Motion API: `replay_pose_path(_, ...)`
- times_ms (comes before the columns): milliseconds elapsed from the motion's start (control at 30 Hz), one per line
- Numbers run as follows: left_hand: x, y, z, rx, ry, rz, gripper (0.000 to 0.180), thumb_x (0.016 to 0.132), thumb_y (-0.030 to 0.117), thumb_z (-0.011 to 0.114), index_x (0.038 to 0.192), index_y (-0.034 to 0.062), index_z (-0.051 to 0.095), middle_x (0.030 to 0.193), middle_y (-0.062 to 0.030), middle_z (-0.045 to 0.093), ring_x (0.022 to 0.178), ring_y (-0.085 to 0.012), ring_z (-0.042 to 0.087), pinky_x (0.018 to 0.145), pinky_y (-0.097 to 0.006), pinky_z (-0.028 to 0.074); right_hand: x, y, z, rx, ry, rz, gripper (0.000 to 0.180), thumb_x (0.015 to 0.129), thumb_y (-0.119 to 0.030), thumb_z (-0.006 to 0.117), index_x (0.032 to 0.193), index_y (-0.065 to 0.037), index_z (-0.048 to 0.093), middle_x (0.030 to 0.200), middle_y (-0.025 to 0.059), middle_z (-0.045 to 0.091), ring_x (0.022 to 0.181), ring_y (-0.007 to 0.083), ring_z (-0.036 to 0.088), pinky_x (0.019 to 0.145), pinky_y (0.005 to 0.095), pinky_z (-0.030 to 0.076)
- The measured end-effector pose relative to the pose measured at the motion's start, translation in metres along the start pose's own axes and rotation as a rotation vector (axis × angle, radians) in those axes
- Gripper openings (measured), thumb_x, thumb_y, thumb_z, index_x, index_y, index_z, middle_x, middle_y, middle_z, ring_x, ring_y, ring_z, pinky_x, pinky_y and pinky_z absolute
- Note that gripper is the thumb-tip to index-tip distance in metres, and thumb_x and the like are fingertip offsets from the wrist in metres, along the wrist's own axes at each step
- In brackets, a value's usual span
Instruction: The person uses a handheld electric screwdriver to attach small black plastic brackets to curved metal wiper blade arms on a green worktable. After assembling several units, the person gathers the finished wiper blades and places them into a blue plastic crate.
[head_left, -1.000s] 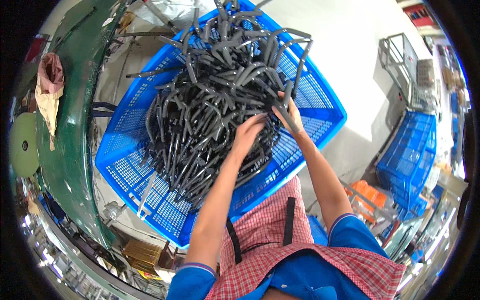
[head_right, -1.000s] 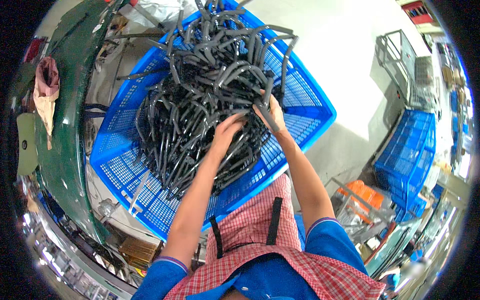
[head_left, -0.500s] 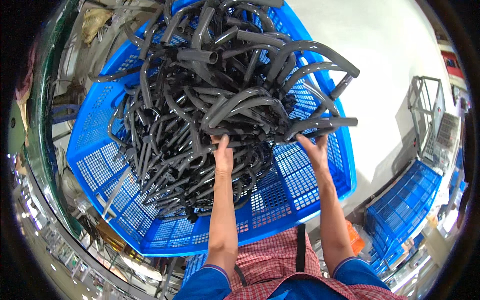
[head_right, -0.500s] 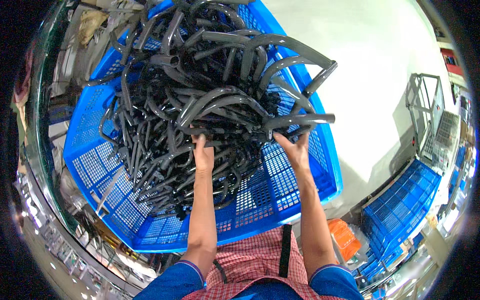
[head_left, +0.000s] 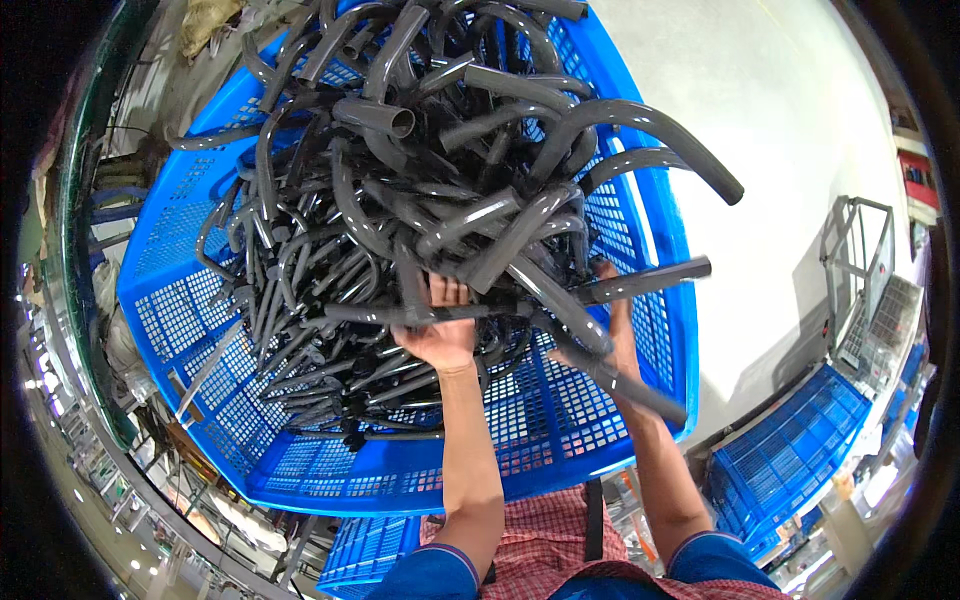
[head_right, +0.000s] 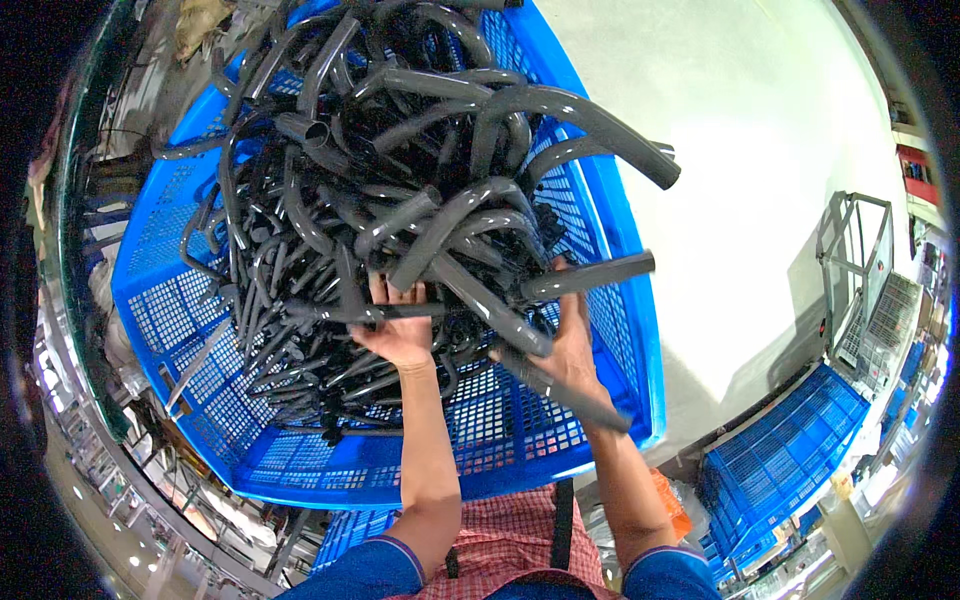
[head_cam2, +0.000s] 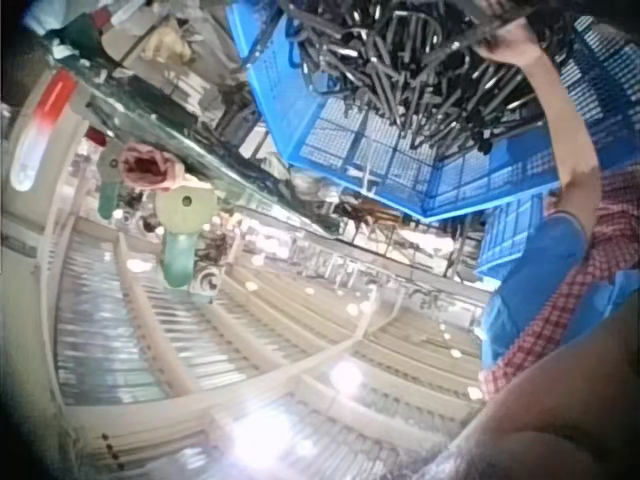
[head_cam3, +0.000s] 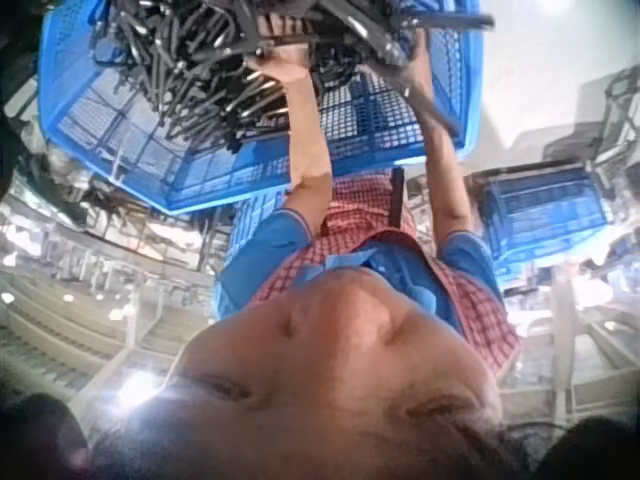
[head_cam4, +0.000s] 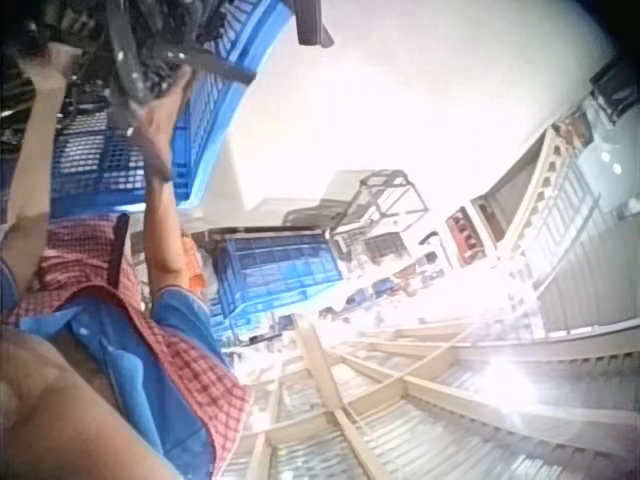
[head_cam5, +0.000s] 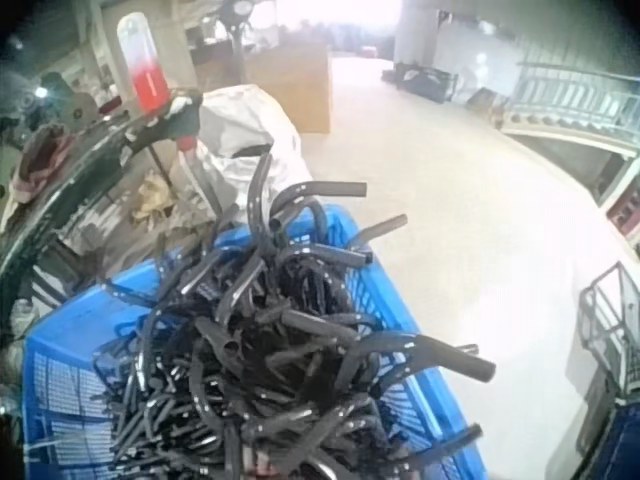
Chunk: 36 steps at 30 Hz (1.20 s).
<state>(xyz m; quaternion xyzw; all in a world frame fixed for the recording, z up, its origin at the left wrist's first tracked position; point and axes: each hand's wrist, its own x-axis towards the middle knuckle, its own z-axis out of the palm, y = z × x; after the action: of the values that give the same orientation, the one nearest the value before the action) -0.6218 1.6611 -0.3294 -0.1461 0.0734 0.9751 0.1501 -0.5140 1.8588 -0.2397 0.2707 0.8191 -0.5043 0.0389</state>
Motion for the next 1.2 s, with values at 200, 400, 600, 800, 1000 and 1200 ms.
replay_pose_path(200,0.064,0.031,-0.037,0.952,0.297,-0.133,0.042,0.092,0.037,0.053,0.116,0.0037,0.061,0.108,-0.0088,0.066,0.091,-0.0228,0.065,0.077,-0.036,0.054,0.032,-0.004,-0.005,0.176,-0.103,-0.056,0.133,0.049,-0.051,0.089,0.151,-0.009,0.014,0.155,0.0214,0.010,0.143,0.0382,0.010,0.117,0.0492,0.015)
replay_pose_path(400,0.063,0.006,0.008,0.792,0.454,-0.125,0.047,0.093,0.037,0.051,0.118,-0.0005,0.060,0.112,-0.0102,0.065,0.100,-0.0217,0.062,0.081,-0.032,0.053,0.049,0.008,-0.011,0.254,-0.239,-0.199,0.127,0.054,-0.050,0.087,0.150,-0.009,0.015,0.155,0.0200,0.012,0.144,0.0375,0.010,0.117,0.0491,0.014)
replay_pose_path(600,0.054,-0.007,0.064,0.684,-0.227,-0.487,0.061,0.088,0.041,0.058,0.126,-0.0061,0.051,0.114,-0.0183,0.061,0.099,-0.0264,0.060,0.087,-0.037,0.049,-0.002,0.000,-0.012,0.180,-0.297,-0.123,0.125,0.057,-0.058,0.079,0.150,-0.006,0.014,0.154,0.0211,0.016,0.143,0.0363,0.015,0.116,0.0490,0.016)
replay_pose_path(800,0.060,-0.030,0.049,0.809,0.022,-0.212,0.044,0.092,0.038,0.050,0.089,-0.0039,0.062,0.090,-0.0149,0.065,0.082,-0.0247,0.063,0.077,-0.038,0.051,0.017,-0.003,-0.027,0.184,0.043,-0.215,0.132,0.048,-0.049,0.091,0.151,-0.011,0.016,0.155,0.0177,0.015,0.143,0.0370,0.016,0.116,0.0527,0.016)
replay_pose_path(1000,0.066,-0.038,0.067,0.871,0.394,-0.205,0.042,0.093,0.038,0.051,0.090,-0.0019,0.064,0.094,-0.0117,0.063,0.081,-0.0201,0.061,0.069,-0.028,0.049,0.039,0.003,-0.035,0.186,-0.172,-0.153,0.147,0.036,-0.053,0.092,0.151,-0.011,0.011,0.155,0.0203,0.009,0.144,0.0370,0.009,0.117,0.0519,0.014)
replay_pose_path(1200,0.073,-0.020,0.052,0.839,0.105,-0.247,0.042,0.092,0.039,0.052,0.092,-0.0011,0.065,0.096,-0.0119,0.063,0.082,-0.0207,0.062,0.071,-0.029,0.049,0.045,0.002,-0.030,0.473,-0.186,-0.011,0.148,0.031,-0.045,0.094,0.150,-0.006,0.015,0.156,0.0167,0.014,0.144,0.0308,0.013,0.117,0.0452,0.015)
